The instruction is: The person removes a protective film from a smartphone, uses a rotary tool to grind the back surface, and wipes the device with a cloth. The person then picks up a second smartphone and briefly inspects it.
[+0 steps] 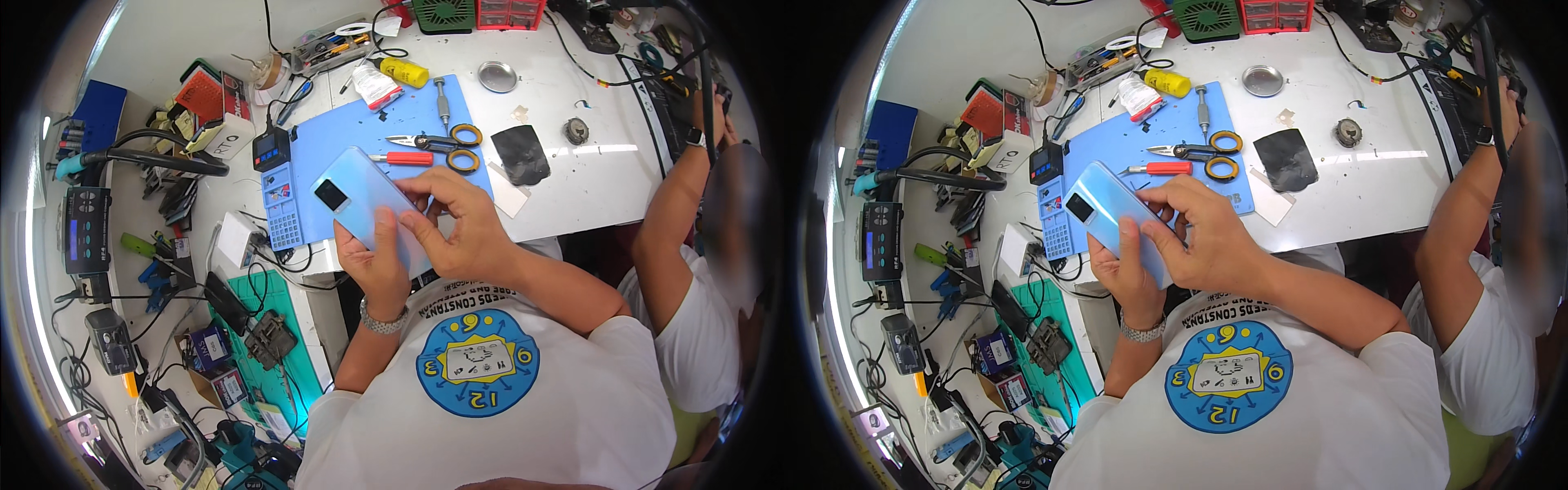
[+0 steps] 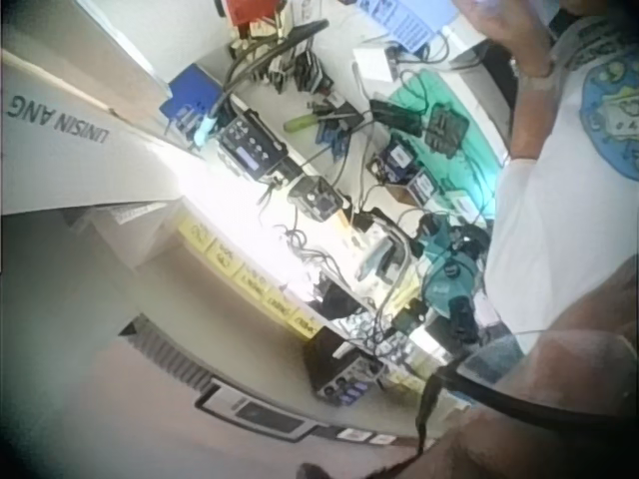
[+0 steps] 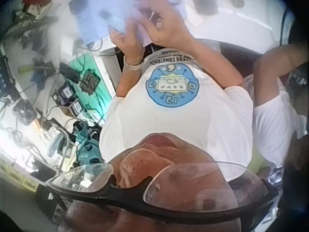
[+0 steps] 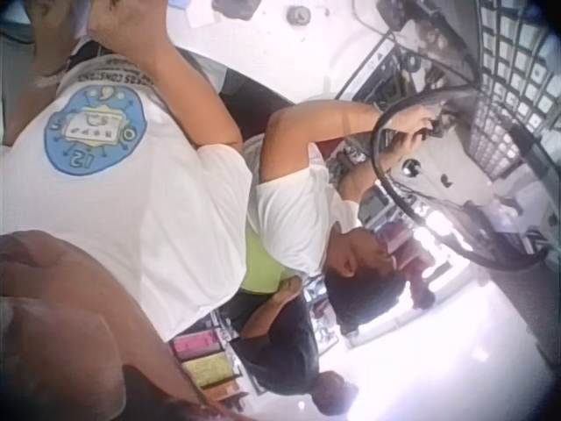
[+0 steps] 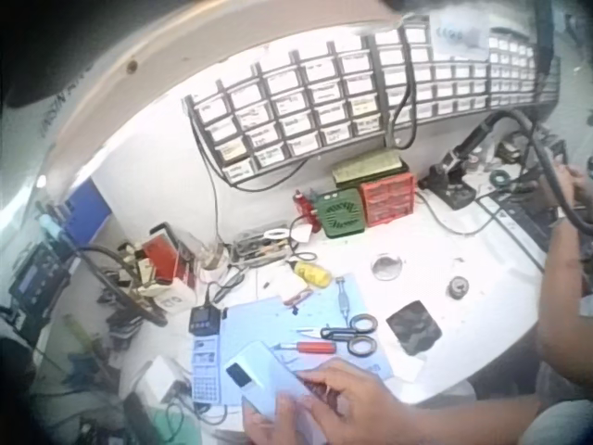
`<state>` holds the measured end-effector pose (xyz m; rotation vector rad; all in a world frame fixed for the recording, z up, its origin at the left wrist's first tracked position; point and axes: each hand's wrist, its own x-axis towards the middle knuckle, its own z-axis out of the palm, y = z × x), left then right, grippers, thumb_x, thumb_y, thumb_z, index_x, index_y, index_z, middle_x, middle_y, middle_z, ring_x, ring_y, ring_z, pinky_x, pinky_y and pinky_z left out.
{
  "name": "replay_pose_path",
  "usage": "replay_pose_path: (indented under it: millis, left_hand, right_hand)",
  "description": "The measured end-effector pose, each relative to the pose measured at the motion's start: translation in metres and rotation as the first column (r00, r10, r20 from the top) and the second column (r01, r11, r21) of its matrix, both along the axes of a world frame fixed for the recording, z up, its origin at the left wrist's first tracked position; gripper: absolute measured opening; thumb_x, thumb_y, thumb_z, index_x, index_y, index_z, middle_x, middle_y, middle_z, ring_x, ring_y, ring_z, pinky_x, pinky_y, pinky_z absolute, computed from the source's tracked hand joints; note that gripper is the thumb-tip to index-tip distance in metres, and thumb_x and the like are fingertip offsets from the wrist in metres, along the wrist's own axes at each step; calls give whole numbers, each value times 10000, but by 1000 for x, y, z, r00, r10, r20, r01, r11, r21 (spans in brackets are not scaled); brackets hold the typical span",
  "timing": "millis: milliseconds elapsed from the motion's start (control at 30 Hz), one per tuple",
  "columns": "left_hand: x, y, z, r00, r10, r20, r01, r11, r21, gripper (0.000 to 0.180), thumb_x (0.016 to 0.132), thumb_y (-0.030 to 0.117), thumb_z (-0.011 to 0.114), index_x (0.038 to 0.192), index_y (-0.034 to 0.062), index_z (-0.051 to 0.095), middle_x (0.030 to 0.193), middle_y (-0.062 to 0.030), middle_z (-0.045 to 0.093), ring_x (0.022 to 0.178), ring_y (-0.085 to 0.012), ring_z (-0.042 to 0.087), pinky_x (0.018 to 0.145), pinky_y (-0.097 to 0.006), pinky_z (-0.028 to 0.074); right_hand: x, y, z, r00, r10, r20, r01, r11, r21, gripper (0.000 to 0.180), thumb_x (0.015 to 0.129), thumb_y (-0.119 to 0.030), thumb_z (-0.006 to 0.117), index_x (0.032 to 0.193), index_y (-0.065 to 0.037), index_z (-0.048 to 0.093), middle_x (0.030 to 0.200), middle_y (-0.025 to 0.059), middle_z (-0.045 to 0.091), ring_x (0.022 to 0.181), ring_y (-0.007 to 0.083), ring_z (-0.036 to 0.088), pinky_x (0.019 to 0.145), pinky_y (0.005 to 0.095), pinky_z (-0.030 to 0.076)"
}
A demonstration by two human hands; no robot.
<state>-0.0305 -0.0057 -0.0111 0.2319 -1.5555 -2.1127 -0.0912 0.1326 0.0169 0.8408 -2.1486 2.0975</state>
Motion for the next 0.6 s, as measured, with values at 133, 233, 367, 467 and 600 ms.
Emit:
replay_pose_path:
  millis: [133,233,367,467,600]
  left_hand:
    - [-6,-11,5,999,-34,-29,39,986,165,490,1070,108,710,1496,-16,502,1298,-147,729,1094,-204,731,981,-362,594]
    - [-9,-20,10,975,-176,-135,214,907,362,554,1062,136,730,1542,15,480,1302,-171,725,1105,-259,746,985,-412,617]
    - [-2,-27,-6,941,-246,-233,329,832,447,464,1051,170,749,1455,14,582,1292,-175,729,1159,-317,749,1001,-478,633]
    - [2,-33,-23,930,-281,-236,364,789,496,428,1054,180,746,1415,-1,604,1284,-170,738,1158,-328,752,1004,-487,632]
    - [7,-41,-21,943,-268,-196,332,723,606,404,1059,187,741,1383,-17,612,1272,-183,751,1133,-340,757,998,-501,630]
  right_hand:
    - [11,5,6,999,43,32,-43,999,9,259,937,-14,747,1187,45,714,1030,168,681,823,254,682,697,330,557]
    - [11,5,7,984,16,-176,-16,1000,-3,196,912,18,755,1100,45,709,976,172,661,795,283,676,673,342,549]
    - [13,4,13,983,14,-184,-1,998,68,145,892,-1,792,999,33,700,877,146,624,717,292,648,607,374,512]
    - [11,1,13,977,-4,-213,25,995,96,145,889,-24,814,967,26,702,829,126,605,666,286,623,571,395,486]
    - [10,-2,13,979,4,-202,17,995,103,146,893,-31,817,955,24,696,826,127,616,653,293,620,573,401,491]
